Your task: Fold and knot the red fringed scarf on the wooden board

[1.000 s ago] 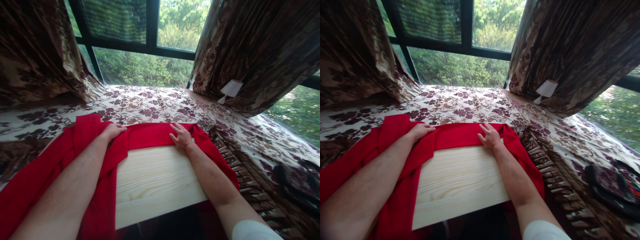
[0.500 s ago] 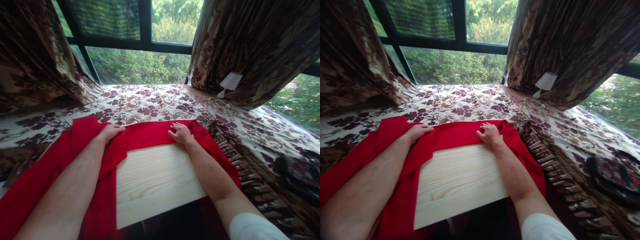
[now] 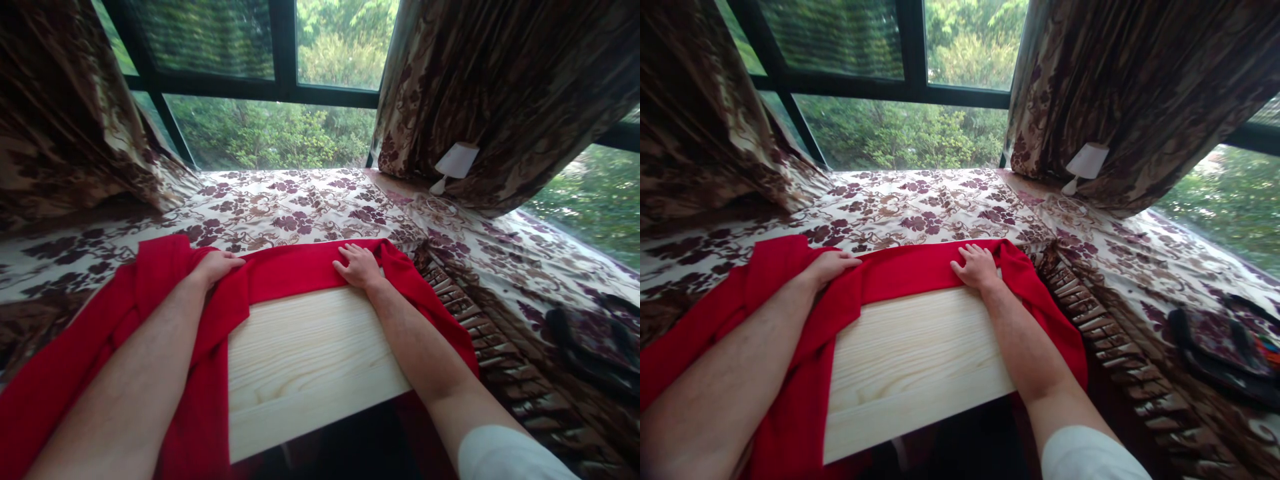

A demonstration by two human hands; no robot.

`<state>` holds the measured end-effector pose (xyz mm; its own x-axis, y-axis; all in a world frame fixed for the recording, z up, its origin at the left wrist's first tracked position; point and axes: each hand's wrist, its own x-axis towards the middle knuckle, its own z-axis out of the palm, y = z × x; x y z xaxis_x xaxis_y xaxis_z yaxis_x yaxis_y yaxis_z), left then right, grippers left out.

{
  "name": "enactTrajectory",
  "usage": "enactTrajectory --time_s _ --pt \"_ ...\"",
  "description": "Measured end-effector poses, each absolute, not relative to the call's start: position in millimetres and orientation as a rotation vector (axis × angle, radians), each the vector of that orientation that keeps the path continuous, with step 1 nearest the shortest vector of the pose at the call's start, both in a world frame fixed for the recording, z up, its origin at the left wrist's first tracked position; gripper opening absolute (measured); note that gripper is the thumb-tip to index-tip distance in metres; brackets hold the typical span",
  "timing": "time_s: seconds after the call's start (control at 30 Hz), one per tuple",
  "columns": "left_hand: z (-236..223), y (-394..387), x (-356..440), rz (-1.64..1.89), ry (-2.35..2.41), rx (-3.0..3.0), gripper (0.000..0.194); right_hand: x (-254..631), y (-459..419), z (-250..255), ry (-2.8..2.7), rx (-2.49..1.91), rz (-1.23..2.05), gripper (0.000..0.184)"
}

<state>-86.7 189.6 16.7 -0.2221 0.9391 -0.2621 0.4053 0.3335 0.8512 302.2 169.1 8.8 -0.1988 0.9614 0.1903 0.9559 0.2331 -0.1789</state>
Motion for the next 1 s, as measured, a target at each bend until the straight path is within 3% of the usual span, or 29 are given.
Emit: enactTrajectory --time_s 0.5,0.73,0.87,1.0 --pt "9.2 191.4 -90.7 0.862 1.783 1.226 0.034 304.1 175.9 3.7 -2.269 -1.832 0.114 0.064" --pt "-4.3 199.5 -100.2 0.846 1.822 1.310 0.036 295.7 165.8 19.2 -2.207 -1.795 0.000 0.061" --pt "-0.5 197.5 -97.9 0.838 1.841 1.340 0.033 265.8 115.8 47.4 -2.442 -1.438 -0.001 0.064" --pt "10.5 189.5 -89.6 0.865 1.844 1.323 0.030 230.2 28.1 65.4 -2.876 -0.829 0.334 0.090"
